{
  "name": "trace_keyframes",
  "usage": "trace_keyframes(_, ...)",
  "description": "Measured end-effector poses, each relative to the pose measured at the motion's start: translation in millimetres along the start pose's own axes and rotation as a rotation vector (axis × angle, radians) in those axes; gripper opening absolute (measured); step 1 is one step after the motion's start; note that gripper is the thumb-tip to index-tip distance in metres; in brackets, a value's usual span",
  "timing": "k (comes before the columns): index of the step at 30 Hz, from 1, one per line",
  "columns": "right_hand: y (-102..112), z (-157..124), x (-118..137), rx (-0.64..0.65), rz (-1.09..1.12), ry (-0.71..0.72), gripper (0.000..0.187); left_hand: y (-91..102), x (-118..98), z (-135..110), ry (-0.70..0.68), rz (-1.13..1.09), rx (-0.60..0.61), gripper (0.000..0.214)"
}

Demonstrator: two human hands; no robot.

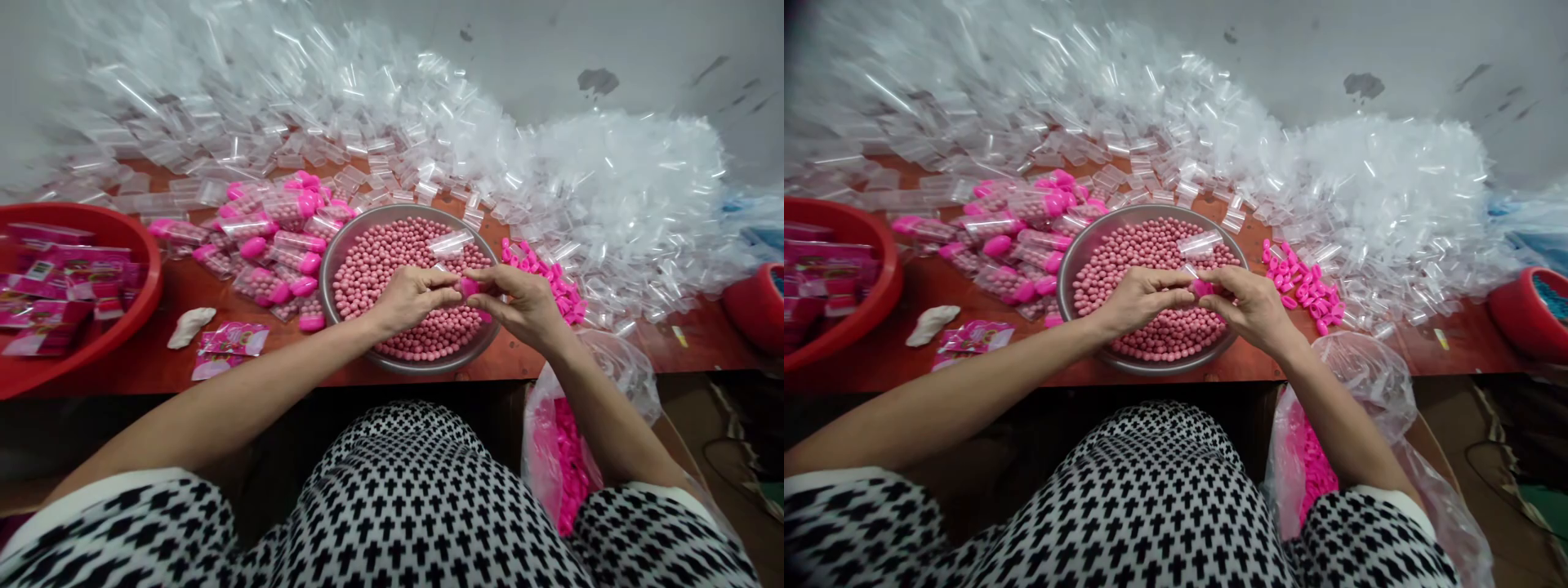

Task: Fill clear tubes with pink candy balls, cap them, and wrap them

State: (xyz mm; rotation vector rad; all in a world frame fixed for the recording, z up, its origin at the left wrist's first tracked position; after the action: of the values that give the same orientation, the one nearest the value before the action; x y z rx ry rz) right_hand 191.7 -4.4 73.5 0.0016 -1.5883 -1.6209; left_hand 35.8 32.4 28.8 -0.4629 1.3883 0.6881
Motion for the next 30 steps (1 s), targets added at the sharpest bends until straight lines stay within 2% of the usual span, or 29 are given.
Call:
trace_keyframes(4, -1.0, -4.7, 7.7, 0.031, -0.067, 0.026, 0.023, -2.1, -0.3, -0.1, -0.035, 0.103, 0.008, 0.020)
trace_keyframes(11, -10.7, -17.5, 9.6, 0.131, -0.188, 0.101, 0.023, -6.4, -4.6, -0.9, -0.067, 0.370, 0.109, 0.015)
trace_keyframes(14, -13.0, -17.0, 8.8, 0.175, -0.192, 0.107, 0.023, -7.4, -3.9, -0.5, -0.074, 0.379, 0.139, 0.016)
trace_keyframes(16, -12.1, -13.9, 6.9, 0.153, -0.162, 0.090, 0.023, -6.5, -1.9, 1.1, -0.050, 0.296, 0.139, 0.017)
trace_keyframes(19, -8.1, -11.7, -3.8, 0.039, 0.069, -0.004, 0.028, -4.0, 2.9, 4.7, 0.016, -0.024, 0.121, 0.014)
trace_keyframes(21, -8.0, -15.6, -16.0, -0.046, 0.348, -0.075, 0.042, -1.4, 4.8, 6.6, 0.031, -0.254, 0.073, 0.020)
trace_keyframes(23, -11.5, -22.3, -27.4, -0.104, 0.606, -0.104, 0.057, 1.9, 5.9, 7.4, 0.031, -0.393, 0.006, 0.028)
trace_keyframes(26, -17.2, -29.8, -40.4, -0.178, 0.850, -0.128, 0.058, 4.0, 6.7, 7.3, 0.040, -0.415, -0.036, 0.032)
trace_keyframes(28, -18.7, -29.6, -45.3, -0.239, 0.958, -0.152, 0.049, 2.4, 5.4, 7.6, 0.020, -0.330, 0.004, 0.028)
trace_keyframes(30, -20.9, -23.8, -44.7, -0.231, 1.053, -0.182, 0.045, 0.6, 2.8, 8.0, -0.040, -0.211, 0.053, 0.022)
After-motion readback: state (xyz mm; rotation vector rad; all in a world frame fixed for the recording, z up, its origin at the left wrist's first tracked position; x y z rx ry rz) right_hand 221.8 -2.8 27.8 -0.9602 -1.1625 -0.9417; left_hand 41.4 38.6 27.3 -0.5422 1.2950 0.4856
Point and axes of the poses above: each hand's wrist, its own z-axis towards the middle knuckle, its own y-axis out of the back of the hand, x = y × z, the point moved 5 cm from there along z, towards the middle knuckle, and after that the axes turned 14 degrees about x, right-handed, at the moved point
